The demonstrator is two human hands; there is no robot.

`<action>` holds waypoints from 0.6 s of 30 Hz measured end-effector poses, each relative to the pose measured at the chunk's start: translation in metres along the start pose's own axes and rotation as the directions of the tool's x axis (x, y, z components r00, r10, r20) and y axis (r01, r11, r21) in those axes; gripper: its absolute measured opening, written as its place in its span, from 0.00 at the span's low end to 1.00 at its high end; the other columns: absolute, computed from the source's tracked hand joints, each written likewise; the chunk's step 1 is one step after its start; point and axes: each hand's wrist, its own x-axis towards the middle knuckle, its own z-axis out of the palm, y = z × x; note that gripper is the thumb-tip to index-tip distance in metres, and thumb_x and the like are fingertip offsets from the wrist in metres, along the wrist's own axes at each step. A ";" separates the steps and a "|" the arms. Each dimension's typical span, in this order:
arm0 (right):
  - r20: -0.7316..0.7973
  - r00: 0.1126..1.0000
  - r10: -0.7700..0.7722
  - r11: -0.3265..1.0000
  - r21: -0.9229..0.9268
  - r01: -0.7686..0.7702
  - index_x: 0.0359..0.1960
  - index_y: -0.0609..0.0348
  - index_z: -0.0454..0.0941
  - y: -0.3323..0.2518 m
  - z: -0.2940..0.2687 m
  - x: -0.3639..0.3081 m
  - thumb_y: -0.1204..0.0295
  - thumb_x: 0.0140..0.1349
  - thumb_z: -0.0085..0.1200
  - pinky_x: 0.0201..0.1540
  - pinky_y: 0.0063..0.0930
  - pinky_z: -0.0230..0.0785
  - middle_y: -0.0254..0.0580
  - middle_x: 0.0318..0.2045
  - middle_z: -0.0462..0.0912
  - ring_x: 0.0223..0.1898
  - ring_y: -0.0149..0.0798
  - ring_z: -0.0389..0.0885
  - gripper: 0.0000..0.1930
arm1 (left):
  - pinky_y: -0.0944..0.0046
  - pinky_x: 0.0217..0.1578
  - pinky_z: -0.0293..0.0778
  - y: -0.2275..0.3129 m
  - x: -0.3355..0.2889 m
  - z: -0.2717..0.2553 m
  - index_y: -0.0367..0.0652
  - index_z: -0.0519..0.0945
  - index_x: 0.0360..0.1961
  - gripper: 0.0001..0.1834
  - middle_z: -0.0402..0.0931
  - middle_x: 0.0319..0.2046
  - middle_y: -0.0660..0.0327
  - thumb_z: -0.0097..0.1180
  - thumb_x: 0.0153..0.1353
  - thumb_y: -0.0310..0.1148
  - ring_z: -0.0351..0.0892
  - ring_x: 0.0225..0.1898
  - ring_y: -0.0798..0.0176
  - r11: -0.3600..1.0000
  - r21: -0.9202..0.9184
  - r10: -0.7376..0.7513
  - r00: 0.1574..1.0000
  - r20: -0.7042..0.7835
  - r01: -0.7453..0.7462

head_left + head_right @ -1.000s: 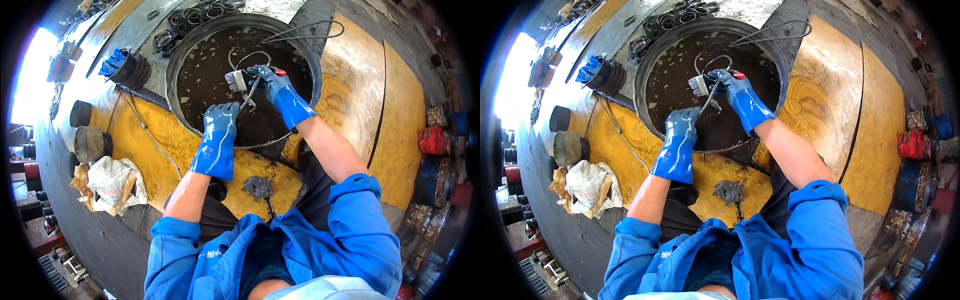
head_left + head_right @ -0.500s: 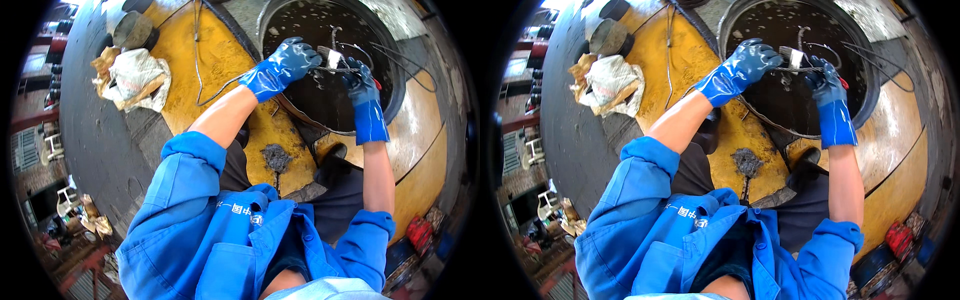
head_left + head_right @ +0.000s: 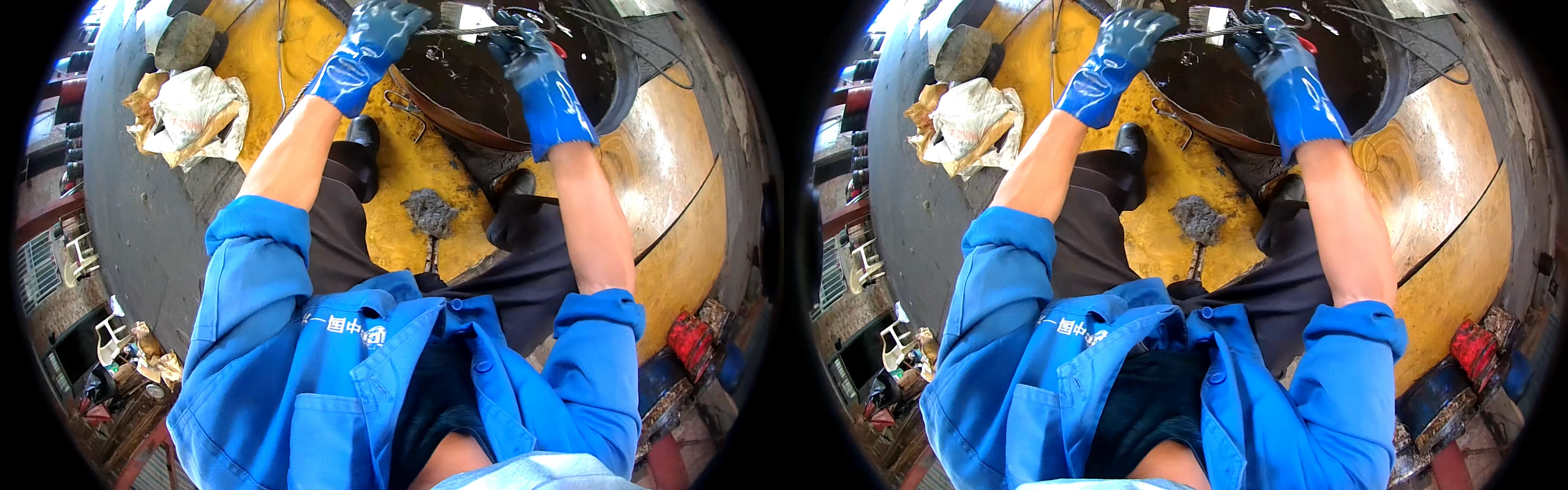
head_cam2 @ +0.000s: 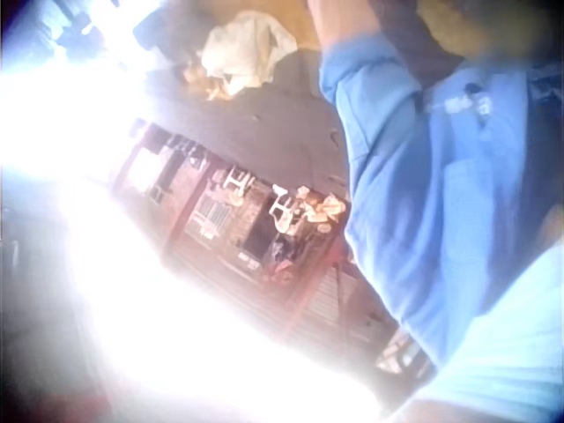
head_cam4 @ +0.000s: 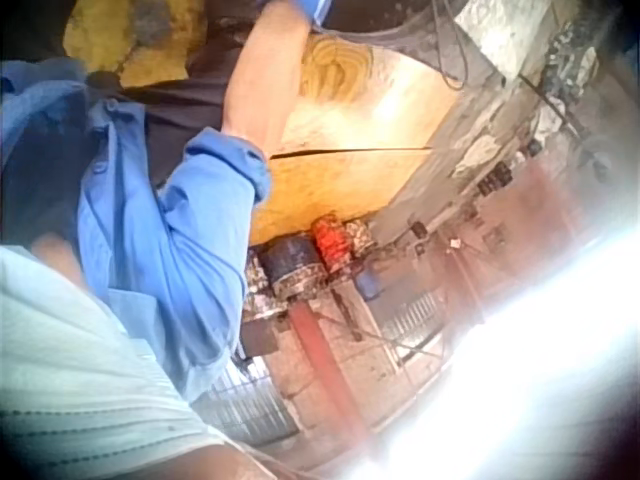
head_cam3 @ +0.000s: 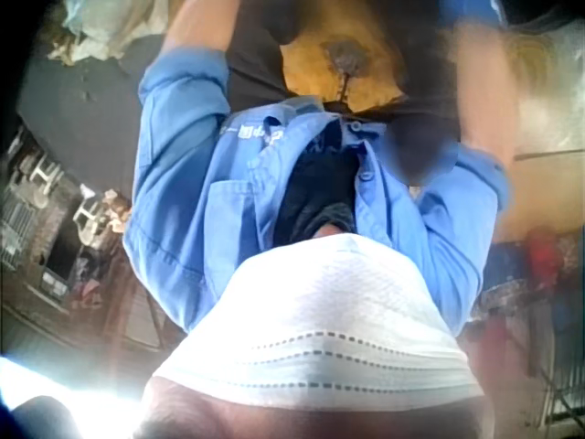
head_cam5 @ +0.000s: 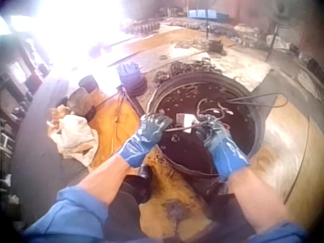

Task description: The person cleans a metal ring using a brush inside a bucket of liquid, rotating the ring to reach all sides.

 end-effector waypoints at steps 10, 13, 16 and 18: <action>-0.120 0.991 0.059 0.965 0.262 -0.025 0.43 0.59 0.82 -0.004 0.000 0.010 0.75 0.65 0.60 0.41 0.49 0.84 0.46 0.40 0.87 0.39 0.46 0.88 0.07 | 0.50 0.54 0.74 0.014 -0.001 0.001 0.55 0.78 0.56 0.23 0.82 0.52 0.58 0.62 0.58 0.40 0.80 0.53 0.50 0.969 0.068 -0.242 0.857 0.456 0.237; -0.061 0.998 0.006 0.953 0.304 0.013 0.41 0.60 0.82 -0.009 -0.006 0.013 0.76 0.65 0.59 0.42 0.47 0.85 0.46 0.40 0.87 0.39 0.45 0.88 0.05 | 0.51 0.53 0.76 0.033 0.007 -0.006 0.52 0.77 0.58 0.28 0.81 0.53 0.55 0.64 0.56 0.44 0.81 0.51 0.48 0.944 -0.007 -0.293 0.849 0.440 0.329; -0.072 0.996 0.042 0.956 0.293 -0.020 0.40 0.62 0.82 -0.008 0.004 0.011 0.77 0.65 0.59 0.43 0.45 0.85 0.47 0.39 0.87 0.40 0.44 0.88 0.05 | 0.51 0.55 0.75 0.039 0.006 -0.025 0.50 0.77 0.59 0.30 0.81 0.52 0.52 0.65 0.55 0.44 0.80 0.53 0.46 0.919 -0.086 -0.308 0.836 0.455 0.385; -0.139 0.990 0.025 0.957 0.290 0.017 0.40 0.62 0.83 -0.007 0.000 0.012 0.77 0.65 0.59 0.41 0.45 0.85 0.47 0.38 0.87 0.38 0.44 0.88 0.05 | 0.51 0.54 0.75 0.051 0.017 -0.037 0.47 0.76 0.60 0.31 0.82 0.51 0.50 0.67 0.53 0.42 0.81 0.52 0.46 0.876 -0.143 -0.359 0.820 0.445 0.461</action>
